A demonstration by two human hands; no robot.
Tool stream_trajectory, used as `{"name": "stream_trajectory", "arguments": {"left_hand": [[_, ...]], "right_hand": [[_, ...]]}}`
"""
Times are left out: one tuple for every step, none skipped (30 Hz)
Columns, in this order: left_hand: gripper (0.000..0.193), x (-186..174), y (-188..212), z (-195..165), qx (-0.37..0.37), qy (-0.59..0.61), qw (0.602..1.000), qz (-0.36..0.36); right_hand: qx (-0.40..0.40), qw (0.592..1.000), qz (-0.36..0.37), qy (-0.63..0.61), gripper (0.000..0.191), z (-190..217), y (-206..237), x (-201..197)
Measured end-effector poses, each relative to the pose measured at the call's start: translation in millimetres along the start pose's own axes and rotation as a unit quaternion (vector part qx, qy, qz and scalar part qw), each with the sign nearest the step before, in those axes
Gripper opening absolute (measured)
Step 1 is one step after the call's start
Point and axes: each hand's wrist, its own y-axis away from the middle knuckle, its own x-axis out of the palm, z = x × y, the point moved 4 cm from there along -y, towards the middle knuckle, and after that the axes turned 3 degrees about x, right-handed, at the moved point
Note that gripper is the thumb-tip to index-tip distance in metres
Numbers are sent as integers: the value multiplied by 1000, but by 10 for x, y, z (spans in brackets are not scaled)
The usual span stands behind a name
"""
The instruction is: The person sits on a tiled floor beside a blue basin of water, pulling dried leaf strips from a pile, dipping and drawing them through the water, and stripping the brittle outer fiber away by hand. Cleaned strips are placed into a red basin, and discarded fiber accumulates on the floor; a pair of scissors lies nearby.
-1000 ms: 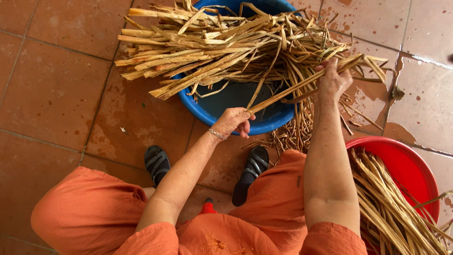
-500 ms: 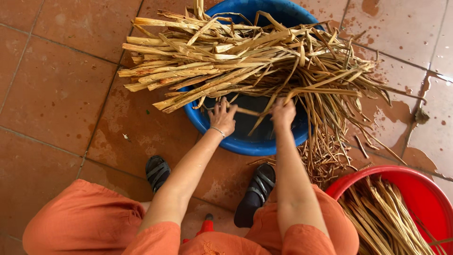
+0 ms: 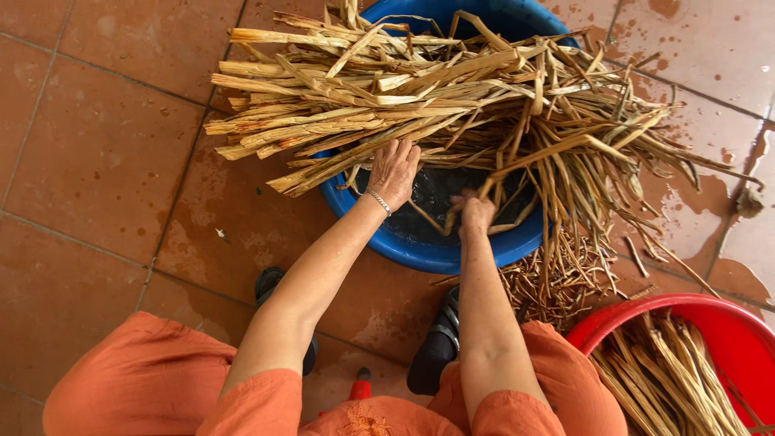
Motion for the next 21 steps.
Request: {"name": "stream_trajectory", "arguments": {"left_hand": [[36, -13, -36, -56, 16, -44, 999, -12], [41, -23, -64, -122, 32, -89, 995, -25], [42, -47, -62, -173, 34, -84, 994, -65], [43, -67, -31, -233, 37, -81, 991, -105], [44, -87, 11, -290, 39, -77, 986, -143], [28, -60, 46, -317, 20, -25, 994, -107], [15, -31, 106, -352, 3, 27, 997, -68], [14, -1, 180, -401, -17, 79, 996, -29], [15, 3, 271, -463, -16, 94, 995, -4], [17, -8, 364, -513, -15, 108, 994, 19], [18, -32, 451, -549, -13, 121, 992, 41], [16, -101, 555, -578, 2, 125, 992, 21], [14, -184, 695, -595, 17, 131, 991, 4], [12, -275, 847, -608, 30, 137, 990, -14], [11, -357, 987, -611, 36, 132, 990, -12], [10, -447, 1117, -598, 44, 127, 991, -12], [8, -536, 1242, -582, 51, 123, 991, -11], [9, -595, 1355, -537, 30, 122, 992, 21], [10, -657, 1447, -479, 10, 120, 991, 51], [11, -699, 1516, -435, -12, 119, 990, 81], [12, -721, 1564, -387, -49, 127, 984, 117]], "right_hand": [[11, 999, 37, 12, 27, -8, 39, 45], [22, 997, 75, 25, 25, -7, 76, 84], [24, 997, 67, -12, 26, 22, 97, 79], [25, 997, 61, -50, 27, 50, 118, 75], [28, 994, 54, -89, 29, 83, 135, 56], [53, 987, 67, -136, 25, 113, 142, 43], [80, 977, 78, -183, 22, 144, 145, 28], [106, 963, 88, -230, 23, 168, 160, 7], [107, 963, 105, -224, 24, 196, 185, 0], [106, 962, 125, -218, 27, 235, 198, 12], [104, 961, 144, -214, 30, 275, 215, 33], [103, 956, 164, -221, 31, 302, 239, 59], [105, 951, 182, -227, 32, 323, 274, 96], [108, 946, 200, -233, 34, 348, 316, 125], [77, 942, 219, -242, 30, 390, 345, 144], [46, 937, 238, -252, 27, 444, 379, 172], [15, 931, 255, -261, 24, 506, 428, 188], [9, 937, 238, -257, 23, 564, 460, 177], [1, 942, 220, -253, 24, 652, 490, 171], [-6, 947, 204, -248, 25, 741, 541, 157], [-19, 951, 211, -227, 23, 836, 621, 157]]}}
